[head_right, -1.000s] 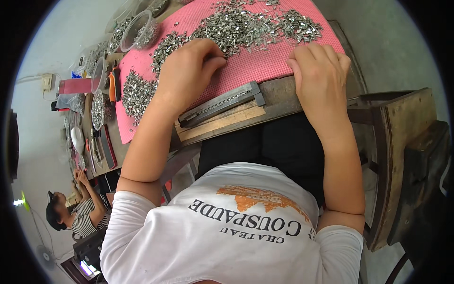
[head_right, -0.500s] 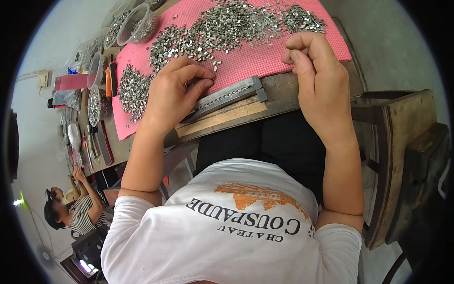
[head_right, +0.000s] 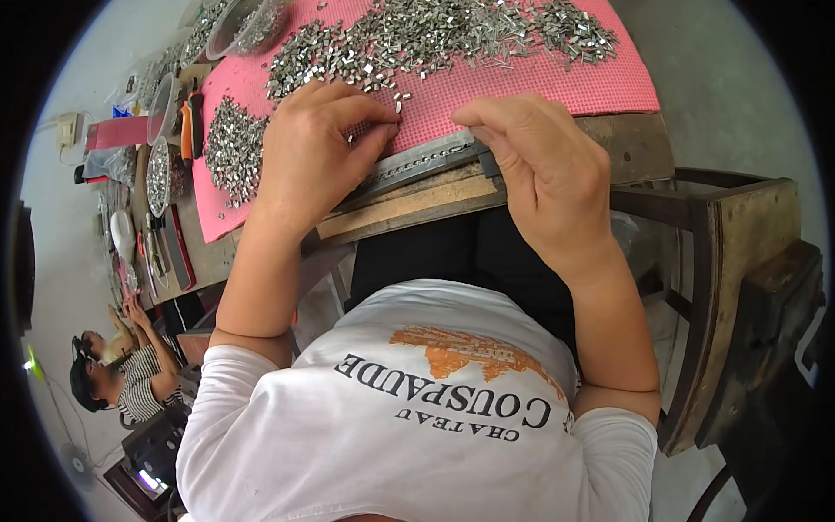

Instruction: The person places small metal pieces into a metal fixture by hand, inserts the fixture into a press machine, operates the press, and then sorts and arranges more metal pieces at the workbench.

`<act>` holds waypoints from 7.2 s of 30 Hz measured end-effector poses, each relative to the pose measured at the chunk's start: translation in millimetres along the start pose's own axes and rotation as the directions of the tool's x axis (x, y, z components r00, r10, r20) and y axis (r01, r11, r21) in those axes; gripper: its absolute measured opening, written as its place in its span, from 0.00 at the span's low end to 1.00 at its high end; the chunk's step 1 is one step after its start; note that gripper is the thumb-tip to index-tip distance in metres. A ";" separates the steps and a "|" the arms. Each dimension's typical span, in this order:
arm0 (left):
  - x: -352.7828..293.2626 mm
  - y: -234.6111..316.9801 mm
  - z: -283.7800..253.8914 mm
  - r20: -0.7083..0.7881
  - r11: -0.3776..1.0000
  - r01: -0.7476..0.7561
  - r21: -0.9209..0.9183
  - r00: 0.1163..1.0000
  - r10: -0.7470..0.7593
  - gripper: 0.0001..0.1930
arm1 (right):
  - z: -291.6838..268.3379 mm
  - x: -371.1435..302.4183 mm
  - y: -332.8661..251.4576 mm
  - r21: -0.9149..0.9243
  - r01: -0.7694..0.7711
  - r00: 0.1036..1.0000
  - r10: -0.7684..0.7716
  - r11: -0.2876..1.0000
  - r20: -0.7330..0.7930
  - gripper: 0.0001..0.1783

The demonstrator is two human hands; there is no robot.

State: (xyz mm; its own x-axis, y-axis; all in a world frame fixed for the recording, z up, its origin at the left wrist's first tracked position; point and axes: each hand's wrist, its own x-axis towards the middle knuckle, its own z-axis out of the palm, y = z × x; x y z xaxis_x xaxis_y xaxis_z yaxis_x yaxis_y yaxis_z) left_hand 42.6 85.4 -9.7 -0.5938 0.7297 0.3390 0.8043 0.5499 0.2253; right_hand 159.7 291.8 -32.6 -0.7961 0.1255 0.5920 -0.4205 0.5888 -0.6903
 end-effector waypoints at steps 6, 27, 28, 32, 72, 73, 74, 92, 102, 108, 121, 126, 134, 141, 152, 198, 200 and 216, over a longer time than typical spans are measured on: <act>-3.6 2.5 3.5 -0.042 1.000 0.030 -0.002 0.999 -0.030 0.03 | 7.7 -3.4 1.7 0.030 -0.039 0.997 0.041 0.999 -0.064 0.08; -25.3 27.0 7.1 -0.046 0.907 0.084 -0.412 0.992 -0.113 0.04 | 25.6 -10.4 4.4 -0.164 0.026 0.998 -0.017 0.986 0.058 0.08; -25.5 27.2 7.9 -0.052 0.908 0.083 -0.411 0.992 -0.115 0.04 | 24.9 -10.0 4.4 -0.163 0.023 0.998 -0.014 0.986 0.057 0.08; -24.8 26.1 10.3 -0.081 0.921 0.027 -0.389 0.995 -0.063 0.04 | 16.4 -4.4 5.1 -0.154 0.098 0.988 -0.078 0.983 0.132 0.09; 48.8 -2.1 13.5 0.064 1.000 0.018 -0.004 0.998 -0.017 0.10 | 56.0 59.8 85.6 0.078 0.604 0.749 -0.532 0.793 -0.395 0.03; 47.2 -2.7 12.6 0.048 1.000 0.016 -0.001 0.999 -0.016 0.09 | 56.6 61.1 85.4 0.081 0.603 0.750 -0.530 0.793 -0.396 0.03; 45.7 -4.0 12.8 0.050 1.000 0.018 0.002 0.999 -0.018 0.09 | 56.1 62.8 84.3 0.044 0.606 0.747 -0.549 0.794 -0.376 0.03; 29.3 2.7 5.0 0.068 0.960 -0.278 0.043 0.959 0.275 0.06 | -4.0 14.6 5.0 0.018 -0.123 0.984 0.120 0.992 0.129 0.08; 16.2 2.6 5.7 0.060 0.993 -0.064 -0.100 0.996 0.070 0.07 | 3.1 4.8 0.9 0.081 -0.134 0.972 0.115 0.988 0.203 0.09; 12.0 -0.5 6.5 0.055 0.990 -0.039 -0.136 0.997 0.047 0.07 | 4.9 8.7 -1.8 0.017 -0.135 0.966 0.128 0.991 0.223 0.09; -23.5 25.4 8.9 -0.040 0.852 0.098 -0.514 0.990 -0.137 0.03 | 10.8 12.9 -12.1 -0.163 -0.011 0.979 0.044 0.987 0.200 0.11; -27.4 27.9 15.2 -0.082 0.847 0.120 -0.517 0.979 -0.189 0.04 | 5.5 14.4 -15.2 -0.282 0.152 0.964 -0.080 0.947 0.252 0.13; -23.3 32.9 17.9 -0.121 0.885 0.081 -0.459 0.981 -0.152 0.04 | -0.4 0.2 5.5 -0.157 -0.021 0.975 0.054 0.987 0.213 0.19; -23.6 35.1 17.1 -0.123 0.932 0.051 -0.358 0.987 -0.101 0.05 | -1.3 0.8 10.3 -0.108 -0.045 0.976 0.067 0.993 0.208 0.19; -22.9 38.8 16.0 -0.144 0.971 0.007 -0.241 0.989 -0.043 0.05 | -2.9 -2.2 15.3 -0.057 -0.031 0.981 0.042 0.998 0.191 0.18; -105.8 -84.8 -28.3 -0.262 0.974 0.183 0.136 0.954 -0.143 0.09 | 108.2 81.7 -23.0 -0.086 0.402 0.771 -0.286 0.912 0.569 0.05; -105.8 -87.2 -33.2 -0.224 0.976 0.200 0.088 0.958 -0.176 0.08 | 116.7 85.3 -17.9 -0.090 0.424 0.744 -0.290 0.901 0.602 0.04; -90.2 -70.9 -22.5 -0.312 0.987 0.152 -0.057 0.936 -0.163 0.06 | 95.0 78.7 -25.0 -0.057 0.232 0.863 -0.178 0.971 0.472 0.08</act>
State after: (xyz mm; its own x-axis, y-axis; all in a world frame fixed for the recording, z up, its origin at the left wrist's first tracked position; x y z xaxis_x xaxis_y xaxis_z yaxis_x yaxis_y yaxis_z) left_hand 39.7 -28.6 -35.6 -0.6798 0.4667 0.5657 0.7043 0.6305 0.3261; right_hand 66.2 211.1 -8.2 -0.8178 -0.3736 0.4377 -0.5680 0.6461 -0.5098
